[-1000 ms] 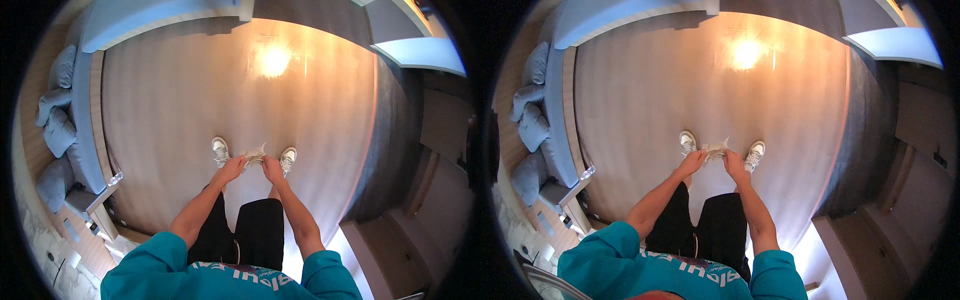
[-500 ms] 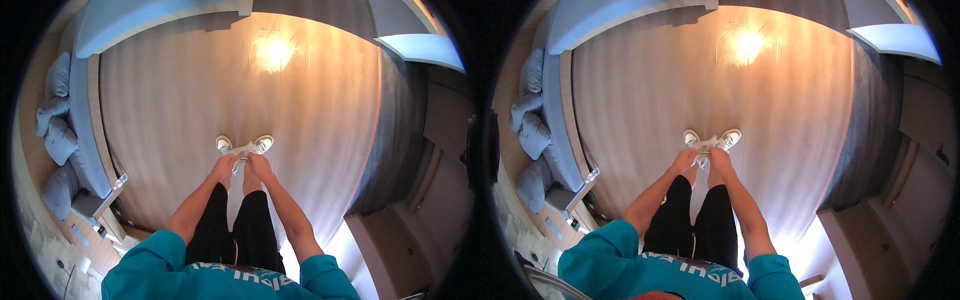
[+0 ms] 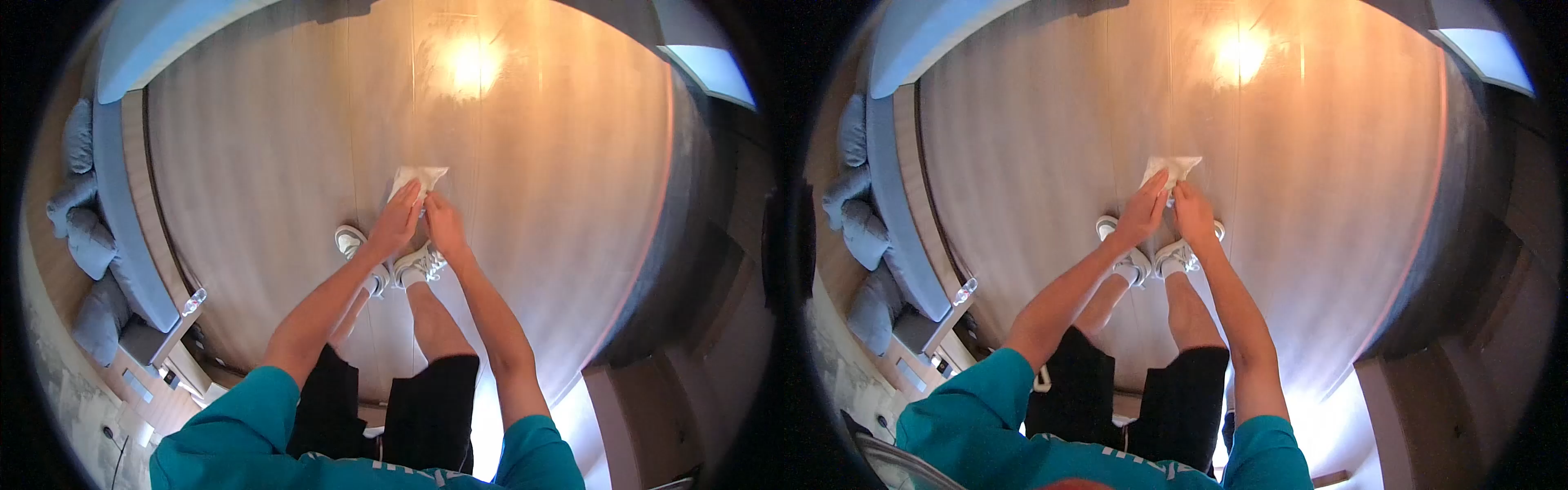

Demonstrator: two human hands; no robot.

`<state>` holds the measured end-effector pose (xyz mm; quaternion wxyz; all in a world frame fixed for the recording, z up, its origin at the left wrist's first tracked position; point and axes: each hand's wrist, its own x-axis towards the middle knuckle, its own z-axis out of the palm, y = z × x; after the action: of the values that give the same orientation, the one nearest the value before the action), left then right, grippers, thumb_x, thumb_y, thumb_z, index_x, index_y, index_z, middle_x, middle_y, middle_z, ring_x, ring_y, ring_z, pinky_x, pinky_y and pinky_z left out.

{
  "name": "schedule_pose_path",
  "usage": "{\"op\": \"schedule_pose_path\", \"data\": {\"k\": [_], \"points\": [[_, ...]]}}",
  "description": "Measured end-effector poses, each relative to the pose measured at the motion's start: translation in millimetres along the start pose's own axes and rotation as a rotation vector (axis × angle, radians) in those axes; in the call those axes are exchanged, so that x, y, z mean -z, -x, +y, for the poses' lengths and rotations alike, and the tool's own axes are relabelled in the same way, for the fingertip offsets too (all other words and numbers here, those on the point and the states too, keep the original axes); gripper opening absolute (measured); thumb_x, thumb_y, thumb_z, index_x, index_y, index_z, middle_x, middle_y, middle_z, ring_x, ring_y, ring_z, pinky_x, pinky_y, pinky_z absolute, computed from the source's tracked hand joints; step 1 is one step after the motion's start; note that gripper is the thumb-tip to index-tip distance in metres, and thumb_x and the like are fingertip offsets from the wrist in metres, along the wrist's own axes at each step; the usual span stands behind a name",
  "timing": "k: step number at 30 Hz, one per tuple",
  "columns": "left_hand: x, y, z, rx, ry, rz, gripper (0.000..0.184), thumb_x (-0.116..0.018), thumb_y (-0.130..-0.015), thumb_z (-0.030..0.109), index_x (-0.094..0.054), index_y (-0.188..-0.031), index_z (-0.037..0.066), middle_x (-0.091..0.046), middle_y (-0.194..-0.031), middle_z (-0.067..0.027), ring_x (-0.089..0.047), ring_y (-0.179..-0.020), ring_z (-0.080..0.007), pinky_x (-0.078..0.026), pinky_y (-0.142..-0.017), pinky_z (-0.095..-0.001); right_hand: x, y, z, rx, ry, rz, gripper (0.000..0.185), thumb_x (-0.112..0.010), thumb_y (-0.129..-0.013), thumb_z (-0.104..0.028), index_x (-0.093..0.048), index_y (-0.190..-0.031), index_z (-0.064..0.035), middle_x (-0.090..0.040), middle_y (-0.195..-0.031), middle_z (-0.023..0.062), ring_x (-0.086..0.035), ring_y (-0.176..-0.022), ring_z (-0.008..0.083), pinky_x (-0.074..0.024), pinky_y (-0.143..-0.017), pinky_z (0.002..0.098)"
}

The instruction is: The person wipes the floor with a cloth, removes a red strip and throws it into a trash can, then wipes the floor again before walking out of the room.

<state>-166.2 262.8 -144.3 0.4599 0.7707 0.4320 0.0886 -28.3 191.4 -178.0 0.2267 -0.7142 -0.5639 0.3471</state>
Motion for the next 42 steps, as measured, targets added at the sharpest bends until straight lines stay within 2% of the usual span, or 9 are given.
{"op": "schedule_pose_path", "data": {"k": [7, 13, 15, 22, 27, 31, 34, 39, 42], "points": [[-85, -60, -158, -0.322, -0.27, -0.357, 0.06, -0.054, -0.098, 0.03, -0.04, -0.143, -0.008, -0.037, -0.151, -0.026, -0.036, -0.14, -0.0398, -0.03, -0.117, -0.0426, -122, -30, 129, -0.013, 0.182, -0.014, 0.042, -0.057, -0.088, -0.008, -0.054, -0.13, -0.0012, -0.051, -0.139, 0.0207, -0.051, -0.127, 0.0373, -0.0471, -0.103, 0.0425], [-123, -74, -216, -0.281, -0.583, -0.522, 0.075, -0.058, -0.095, 0.035, -0.026, -0.151, -0.003, -0.022, -0.16, -0.0197, -0.031, -0.143, -0.0381, -0.024, -0.12, -0.0459, -159, -23, 166, 0.018, 0.193, 0.012, 0.057, -0.056, -0.095, -0.018, -0.039, -0.148, -0.0056, -0.033, -0.155, 0.0202, -0.03, -0.144, 0.0383, -0.0317, -0.116, 0.0493], [-120, -115, -227, -0.321, -0.503, -0.442, 0.076, -0.059, -0.094, 0.036, -0.027, -0.151, -0.002, -0.022, -0.161, -0.0181, -0.03, -0.144, -0.0373, -0.023, -0.12, -0.0455, -142, -53, 176, 0.005, 0.206, -0.034, 0.056, -0.057, -0.096, -0.021, -0.04, -0.148, -0.0088, -0.028, -0.158, 0.0195, -0.023, -0.148, 0.0381, -0.0244, -0.118, 0.0546], [-110, -339, -206, -0.505, -0.551, -0.019, 0.074, -0.058, -0.093, 0.037, -0.029, -0.153, 0.005, -0.022, -0.162, -0.0128, -0.024, -0.148, -0.0325, -0.018, -0.122, -0.0446, -55, -272, 246, 0.101, 0.411, 0.258, 0.055, -0.052, -0.098, -0.03, -0.042, -0.148, -0.0096, -0.03, -0.157, 0.0213, -0.027, -0.146, 0.0399, -0.0266, -0.115, 0.0559], [-128, -462, -182, -0.357, -0.819, 0.114, 0.061, -0.037, -0.101, 0.036, -0.029, -0.153, 0.006, -0.02, -0.163, -0.0133, -0.015, -0.15, -0.0313, -0.012, -0.123, -0.0434, -6, -381, 289, 0.102, 0.484, 0.35, 0.053, -0.043, -0.1, -0.034, -0.045, -0.146, -0.0078, -0.036, -0.153, 0.0244, -0.031, -0.143, 0.0404, -0.0276, -0.115, 0.0541], [-126, -443, -174, -0.335, -0.865, 0.022, 0.062, -0.035, -0.101, 0.032, -0.023, -0.155, 0.004, -0.013, -0.164, -0.0165, -0.011, -0.151, -0.0343, -0.009, -0.123, -0.0451, -3, -362, 273, 0.051, 0.616, 0.287, 0.053, -0.038, -0.1, -0.033, -0.046, -0.145, -0.0052, -0.039, -0.15, 0.0261, -0.034, -0.141, 0.043, -0.0272, -0.116, 0.0529], [-138, -358, -170, -0.381, -0.852, -0.04, 0.071, -0.039, -0.098, 0.041, -0.023, -0.154, 0.001, -0.011, -0.164, -0.0188, -0.006, -0.152, -0.0346, -0.004, -0.124, -0.0458, -16, -294, 278, 0.164, 0.45, 0.23, 0.052, -0.048, -0.096, -0.025, -0.047, -0.143, -0.0028, -0.038, -0.149, 0.029, -0.033, -0.14, 0.0454, -0.0253, -0.117, 0.0529], [-163, -191, -188, -0.521, -0.36, -0.215, 0.069, -0.05, -0.097, 0.044, -0.035, -0.149, 0.001, -0.03, -0.157, -0.0189, -0.029, -0.144, -0.0365, -0.017, -0.121, -0.047, -57, -91, 249, 0.104, 0.366, -0.027, 0.06, -0.056, -0.095, -0.029, -0.041, -0.149, -0.0076, -0.025, -0.158, 0.0246, -0.024, -0.147, 0.0403, -0.018, -0.119, 0.0561], [-174, -215, -178, -0.417, -0.422, -0.248, 0.069, -0.049, -0.099, 0.041, -0.029, -0.153, 0.003, -0.021, -0.162, -0.0169, -0.024, -0.147, -0.0379, -0.015, -0.122, -0.0477, -48, -119, 262, 0.086, 0.511, 0.053, 0.06, -0.056, -0.095, -0.031, -0.041, -0.149, -0.0092, -0.026, -0.158, 0.0231, -0.023, -0.148, 0.0389, -0.016, -0.118, 0.0602]]}}
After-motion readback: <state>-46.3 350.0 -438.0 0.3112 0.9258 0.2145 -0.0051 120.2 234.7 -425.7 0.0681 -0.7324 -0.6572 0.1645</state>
